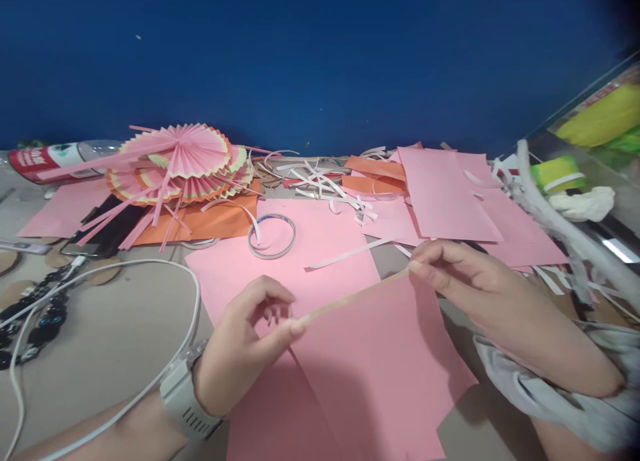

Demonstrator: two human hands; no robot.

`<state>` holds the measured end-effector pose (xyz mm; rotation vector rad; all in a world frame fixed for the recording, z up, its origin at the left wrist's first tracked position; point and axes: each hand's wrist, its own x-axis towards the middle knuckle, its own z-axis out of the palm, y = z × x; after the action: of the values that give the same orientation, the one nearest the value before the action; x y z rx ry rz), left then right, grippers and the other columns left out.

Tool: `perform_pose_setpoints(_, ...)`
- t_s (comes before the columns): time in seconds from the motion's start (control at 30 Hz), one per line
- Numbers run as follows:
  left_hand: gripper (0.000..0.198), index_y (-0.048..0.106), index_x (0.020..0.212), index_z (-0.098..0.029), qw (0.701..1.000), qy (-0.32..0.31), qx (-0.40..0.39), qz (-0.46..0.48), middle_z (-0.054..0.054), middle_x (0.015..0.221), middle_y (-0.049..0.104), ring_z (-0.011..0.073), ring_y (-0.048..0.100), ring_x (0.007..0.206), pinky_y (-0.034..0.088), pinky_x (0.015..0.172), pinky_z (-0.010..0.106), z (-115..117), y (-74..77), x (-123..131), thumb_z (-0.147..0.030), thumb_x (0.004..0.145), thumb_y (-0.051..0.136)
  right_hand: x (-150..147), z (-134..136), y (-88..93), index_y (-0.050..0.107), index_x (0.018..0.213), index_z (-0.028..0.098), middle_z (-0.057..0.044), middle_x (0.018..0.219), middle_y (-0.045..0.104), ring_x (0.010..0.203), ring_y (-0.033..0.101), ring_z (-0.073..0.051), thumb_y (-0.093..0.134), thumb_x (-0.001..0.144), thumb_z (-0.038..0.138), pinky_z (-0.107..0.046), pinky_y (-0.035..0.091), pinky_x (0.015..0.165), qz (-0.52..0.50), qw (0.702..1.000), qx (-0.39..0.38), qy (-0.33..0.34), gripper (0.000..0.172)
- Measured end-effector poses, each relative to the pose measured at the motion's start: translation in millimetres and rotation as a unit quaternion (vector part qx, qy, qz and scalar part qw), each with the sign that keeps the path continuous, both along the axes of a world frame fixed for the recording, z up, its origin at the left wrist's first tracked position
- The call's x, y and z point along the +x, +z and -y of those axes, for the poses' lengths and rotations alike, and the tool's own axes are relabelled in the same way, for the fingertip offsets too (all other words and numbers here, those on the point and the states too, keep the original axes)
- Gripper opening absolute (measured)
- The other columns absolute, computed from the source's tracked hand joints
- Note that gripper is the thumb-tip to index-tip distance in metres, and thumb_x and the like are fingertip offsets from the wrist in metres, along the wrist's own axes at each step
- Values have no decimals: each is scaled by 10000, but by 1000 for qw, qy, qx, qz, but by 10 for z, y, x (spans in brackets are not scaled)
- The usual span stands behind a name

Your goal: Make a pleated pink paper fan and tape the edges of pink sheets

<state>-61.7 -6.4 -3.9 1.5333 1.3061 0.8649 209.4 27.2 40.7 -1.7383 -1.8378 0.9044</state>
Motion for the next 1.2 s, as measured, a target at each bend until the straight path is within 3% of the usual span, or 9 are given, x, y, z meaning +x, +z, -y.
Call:
perform_pose_setpoints(0.1,253,583,981,-239,996,-61,8,-70,2,896,601,139,535,800,429,712,246,7,36,41,-327,756,656,4,8,-55,509,776,264,55,758,498,706,448,-130,489,838,469,-240,339,645,-23,999,-15,25,215)
perform_pose_setpoints(0.17,101,627,879,-245,992,-81,4,-102,-12,812,622,133,540,780,423,693,236,-3,57,61,-307,828,566,-5,11,-81,506,768,261,59,750,491,703,444,-126,495,840,458,-239,336,648,-33,999,-15,37,210)
perform_pose_setpoints(0.23,167,640,820,-245,990,-87,1,-115,-20,753,626,124,543,756,418,673,228,-14,65,69,-277,873,485,-20,12,-91,507,768,261,62,738,493,702,447,-124,495,843,452,-237,336,656,-28,999,-10,38,206)
perform_pose_setpoints(0.6,131,623,771,-225,992,-69,-14,-101,-27,719,592,105,541,690,409,641,220,-3,50,51,-236,839,512,-79,2,57,515,757,243,58,728,519,686,462,-120,487,837,474,-227,329,638,18,1000,-6,-16,246)
perform_pose_setpoints(1.2,106,599,765,-199,996,-48,-15,-74,-18,731,589,111,540,689,408,654,227,-8,79,48,-176,815,509,32,6,114,554,787,276,57,748,580,755,533,-164,474,805,554,-264,361,681,53,997,-14,-52,290)
